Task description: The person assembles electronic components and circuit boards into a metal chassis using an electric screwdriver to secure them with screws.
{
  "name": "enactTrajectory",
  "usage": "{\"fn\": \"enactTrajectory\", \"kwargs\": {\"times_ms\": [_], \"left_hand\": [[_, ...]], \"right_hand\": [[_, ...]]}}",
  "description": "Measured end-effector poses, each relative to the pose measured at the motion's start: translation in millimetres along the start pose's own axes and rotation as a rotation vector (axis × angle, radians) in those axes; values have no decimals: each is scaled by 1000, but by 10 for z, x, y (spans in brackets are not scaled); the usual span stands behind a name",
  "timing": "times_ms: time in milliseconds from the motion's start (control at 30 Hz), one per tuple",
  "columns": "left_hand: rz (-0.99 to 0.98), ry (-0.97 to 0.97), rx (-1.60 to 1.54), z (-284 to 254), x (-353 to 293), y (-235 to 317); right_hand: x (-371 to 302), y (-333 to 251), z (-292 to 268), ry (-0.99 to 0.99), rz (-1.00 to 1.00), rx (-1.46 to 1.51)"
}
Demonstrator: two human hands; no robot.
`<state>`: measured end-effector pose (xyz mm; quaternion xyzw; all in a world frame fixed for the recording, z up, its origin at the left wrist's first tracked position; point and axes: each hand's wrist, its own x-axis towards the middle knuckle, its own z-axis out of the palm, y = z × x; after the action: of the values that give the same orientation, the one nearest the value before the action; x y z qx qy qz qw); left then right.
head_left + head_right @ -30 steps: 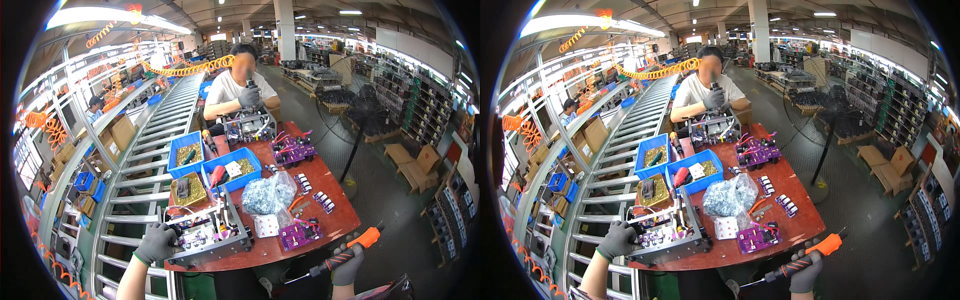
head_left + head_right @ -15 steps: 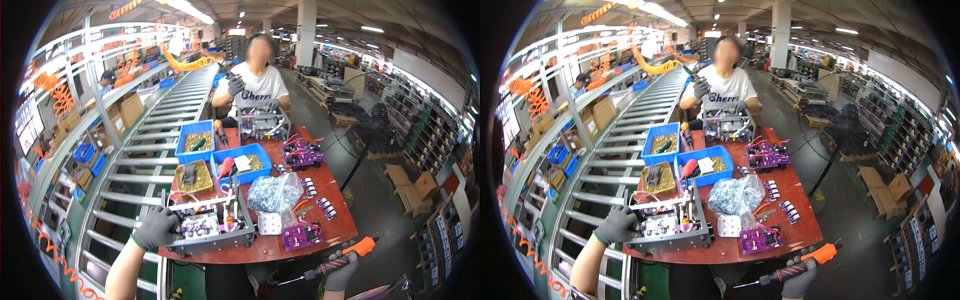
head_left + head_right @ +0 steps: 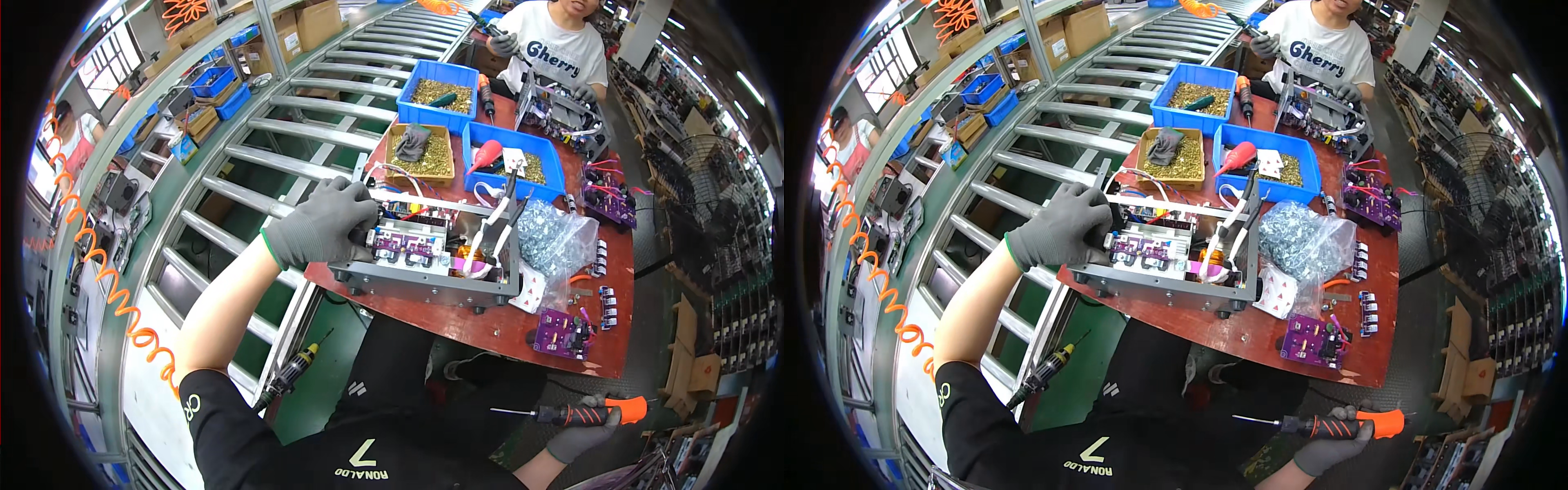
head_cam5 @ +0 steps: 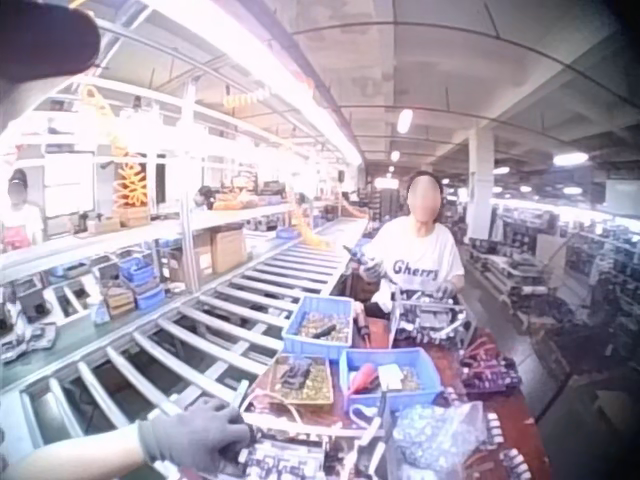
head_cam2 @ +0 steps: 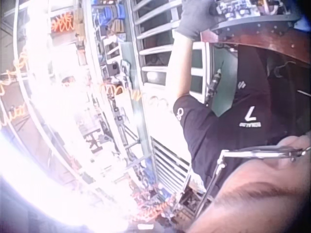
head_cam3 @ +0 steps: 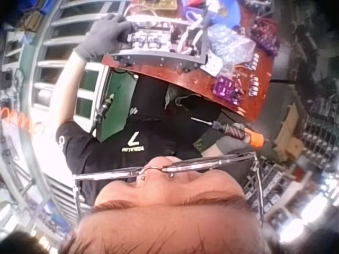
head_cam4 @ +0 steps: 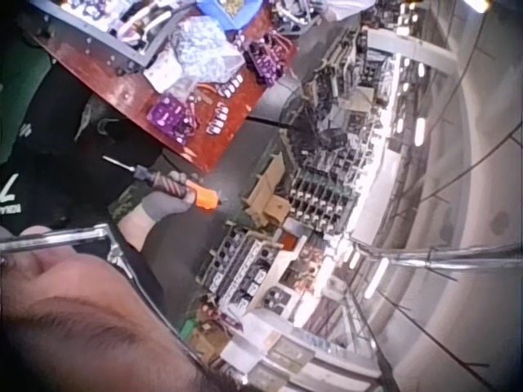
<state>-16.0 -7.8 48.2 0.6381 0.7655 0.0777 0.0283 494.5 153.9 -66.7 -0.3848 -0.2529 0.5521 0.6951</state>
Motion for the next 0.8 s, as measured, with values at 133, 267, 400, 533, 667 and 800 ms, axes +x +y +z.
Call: {"fn": "enactTrajectory", "kwargs": {"times_ms": [133, 267, 400, 533, 667, 800], "left_hand": [[59, 37, 27, 47, 39, 12], [45, 26, -11, 62, 73, -34], [78, 38, 14, 50, 81, -44], [105, 39, 78, 67, 96, -55], [115, 77, 74, 92, 108, -68], [149, 98, 42, 97, 112, -29]], "right_hand": [[-9, 22, 9, -94, 42, 10], [-59, 68, 122, 4, 22, -13], [-98, 70, 263, 0, 19, -41], [-92, 105, 321, 97, 10, -111], [-57, 139, 284, 11, 44, -54], [-23, 153, 215, 3, 62, -4]]}}
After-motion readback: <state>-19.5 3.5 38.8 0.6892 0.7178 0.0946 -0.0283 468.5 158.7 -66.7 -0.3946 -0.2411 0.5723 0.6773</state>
